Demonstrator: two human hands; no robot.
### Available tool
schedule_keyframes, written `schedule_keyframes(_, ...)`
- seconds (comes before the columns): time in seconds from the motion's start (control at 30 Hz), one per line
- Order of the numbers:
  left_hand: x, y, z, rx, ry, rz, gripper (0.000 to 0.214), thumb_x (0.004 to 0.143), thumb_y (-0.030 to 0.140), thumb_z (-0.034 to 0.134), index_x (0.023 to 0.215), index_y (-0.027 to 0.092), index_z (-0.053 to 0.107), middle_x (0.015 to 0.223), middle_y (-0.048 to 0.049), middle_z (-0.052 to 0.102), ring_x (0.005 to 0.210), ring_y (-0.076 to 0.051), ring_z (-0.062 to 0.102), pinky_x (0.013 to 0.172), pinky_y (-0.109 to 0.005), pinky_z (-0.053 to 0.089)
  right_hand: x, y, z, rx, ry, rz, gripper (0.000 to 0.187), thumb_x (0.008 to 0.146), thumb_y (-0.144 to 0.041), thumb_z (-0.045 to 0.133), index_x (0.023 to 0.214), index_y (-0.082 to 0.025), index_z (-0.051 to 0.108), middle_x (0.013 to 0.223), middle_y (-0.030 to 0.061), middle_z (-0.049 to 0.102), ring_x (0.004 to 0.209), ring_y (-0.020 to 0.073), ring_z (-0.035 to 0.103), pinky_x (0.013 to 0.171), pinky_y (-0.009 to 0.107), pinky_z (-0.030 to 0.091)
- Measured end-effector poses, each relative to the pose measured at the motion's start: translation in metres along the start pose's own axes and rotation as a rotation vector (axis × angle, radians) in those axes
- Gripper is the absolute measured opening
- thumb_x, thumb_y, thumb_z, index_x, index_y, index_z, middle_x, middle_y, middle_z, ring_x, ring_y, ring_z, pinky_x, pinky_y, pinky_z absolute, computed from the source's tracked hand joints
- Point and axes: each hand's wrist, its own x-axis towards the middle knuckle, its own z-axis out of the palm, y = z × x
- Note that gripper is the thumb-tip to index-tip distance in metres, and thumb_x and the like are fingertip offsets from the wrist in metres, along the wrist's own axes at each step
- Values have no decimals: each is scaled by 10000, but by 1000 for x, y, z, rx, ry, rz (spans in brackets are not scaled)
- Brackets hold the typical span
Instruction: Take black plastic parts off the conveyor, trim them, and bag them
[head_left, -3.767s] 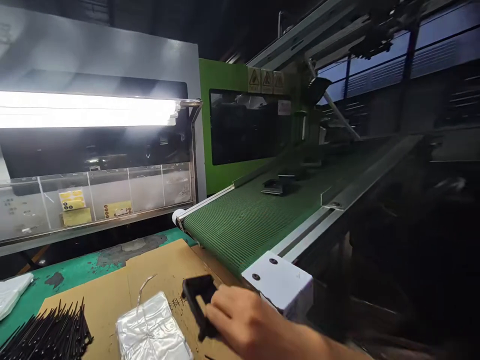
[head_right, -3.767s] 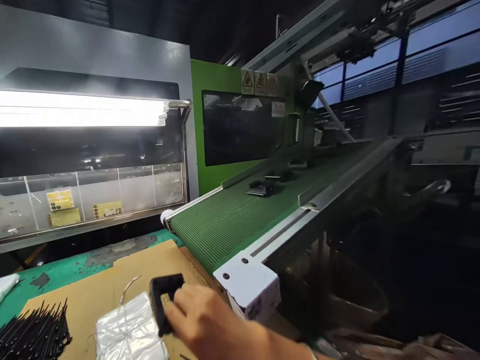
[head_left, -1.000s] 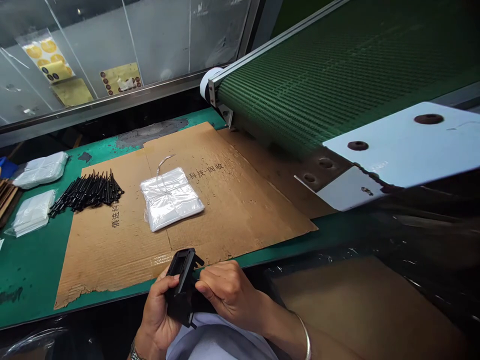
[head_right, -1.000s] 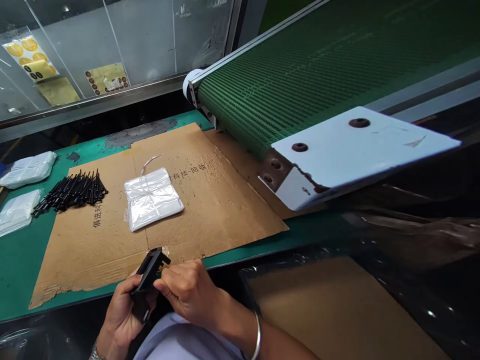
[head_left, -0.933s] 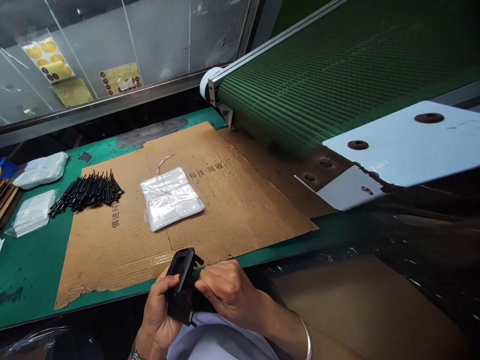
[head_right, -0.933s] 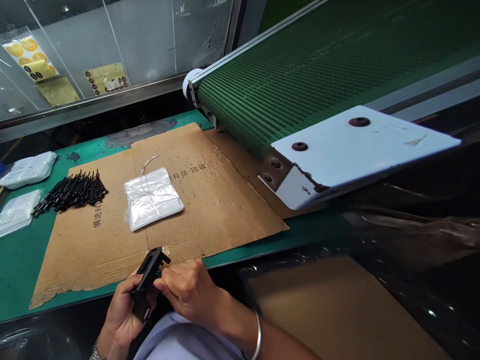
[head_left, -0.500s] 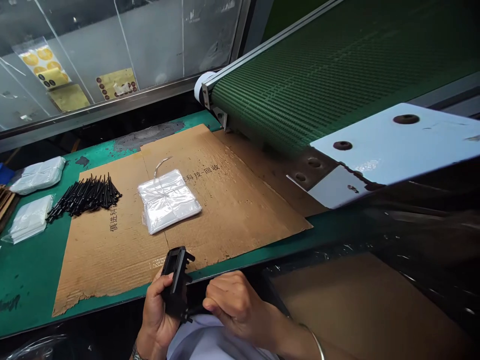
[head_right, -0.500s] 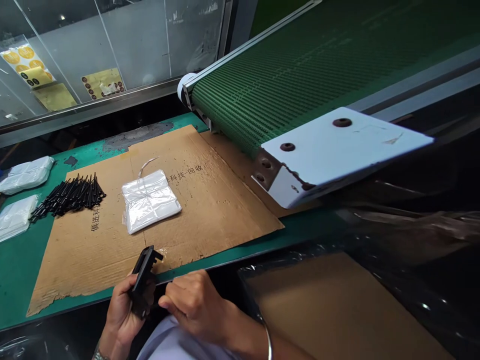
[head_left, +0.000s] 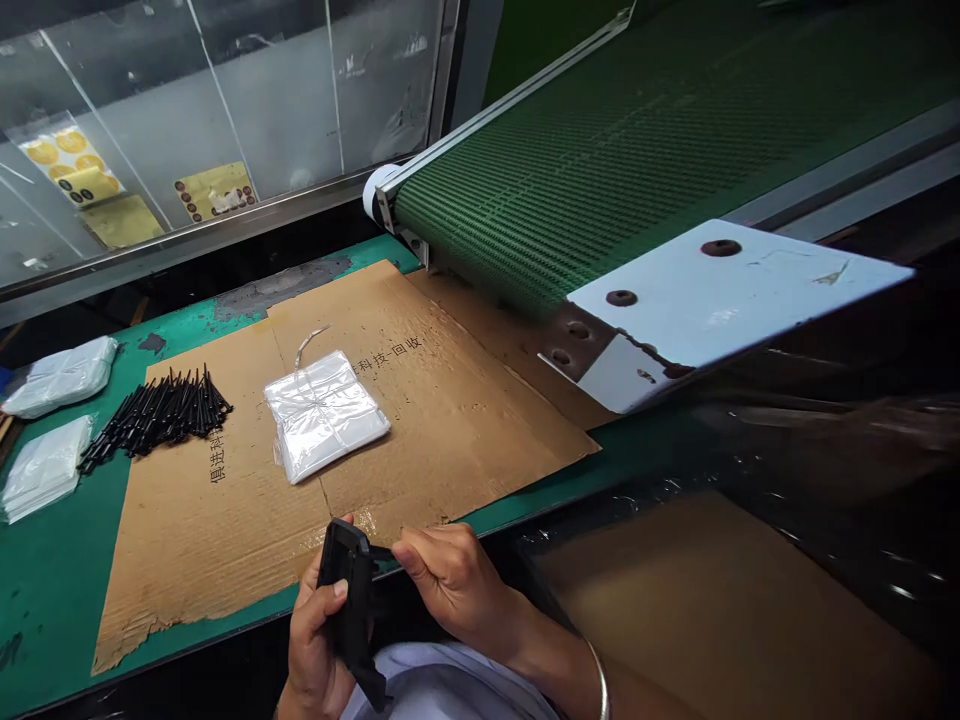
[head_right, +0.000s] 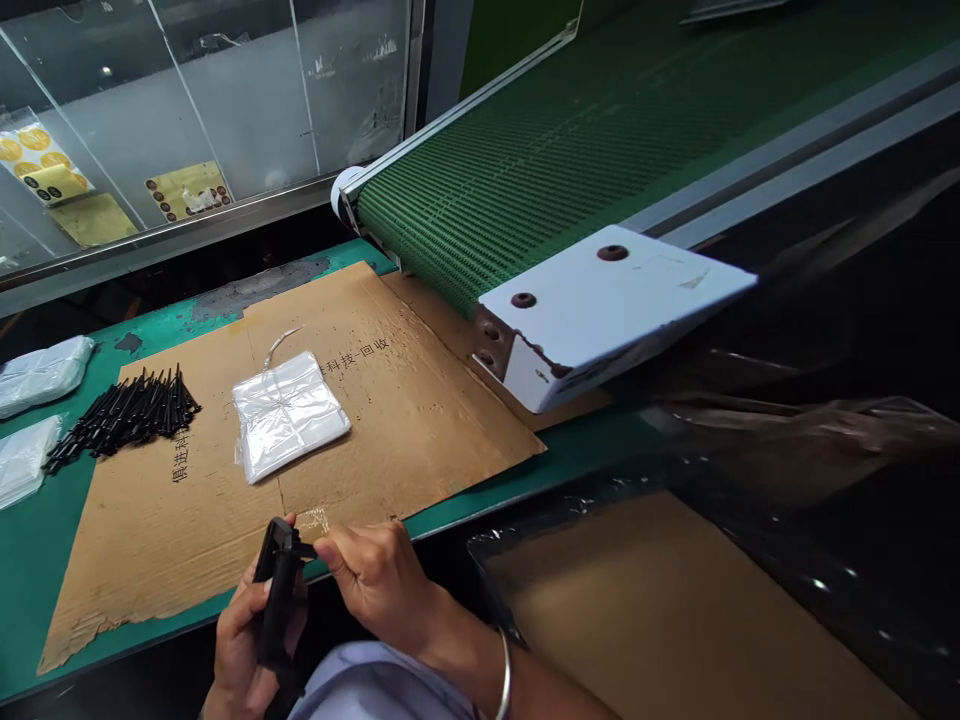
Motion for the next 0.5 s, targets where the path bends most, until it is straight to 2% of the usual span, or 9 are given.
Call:
schedule_keyframes(0.1,5,1,-10,105,-184,20,374,514,206,718,888,185,699,566,-11,612,473,-107,507,447,-197,393,1,4,0,49,-49,46,460,947,-317,255,540,-176,417,430,-46,392,382,69,360,420,214,235)
schedule_keyframes(0.2,10,3,-20,192,-271,40,336,493,226,733,828,202,720,545,-15,623,468,-123,515,454,-218,400,2,2,-3,142,-91,40,471,949,-334,240,550,-174,435,435,-46,397,387,66,359,418,203,244)
schedule_keyframes(0.3,11,5,-27,246,-271,80,330,432,234,759,760,220,730,613,-22,675,501,-140,547,482,-229,426,4,-4,-8,205,-125,22,492,951,-347,218,541,-172,426,451,-41,392,397,64,354,417,207,240)
schedule_keyframes(0.37,12,7,-30,286,-239,152,331,371,247,781,697,215,732,683,-30,703,595,-174,588,577,-252,465,4,-9,-10,225,-153,33,497,949,-365,215,542,-170,423,458,-42,380,399,64,350,414,209,238)
schedule_keyframes(0.43,12,7,-31,325,-221,206,354,332,263,792,677,208,733,658,-25,701,639,-188,596,661,-269,473,4,-12,-9,246,-167,33,498,948,-371,214,550,-167,432,465,-43,375,402,64,350,414,209,239)
schedule_keyframes(0.5,13,7,-30,341,-223,211,359,323,275,793,672,211,734,585,-12,677,597,-178,583,645,-268,474,4,-13,-6,275,-171,22,499,950,-361,208,560,-164,448,472,-44,380,406,63,349,416,207,240)
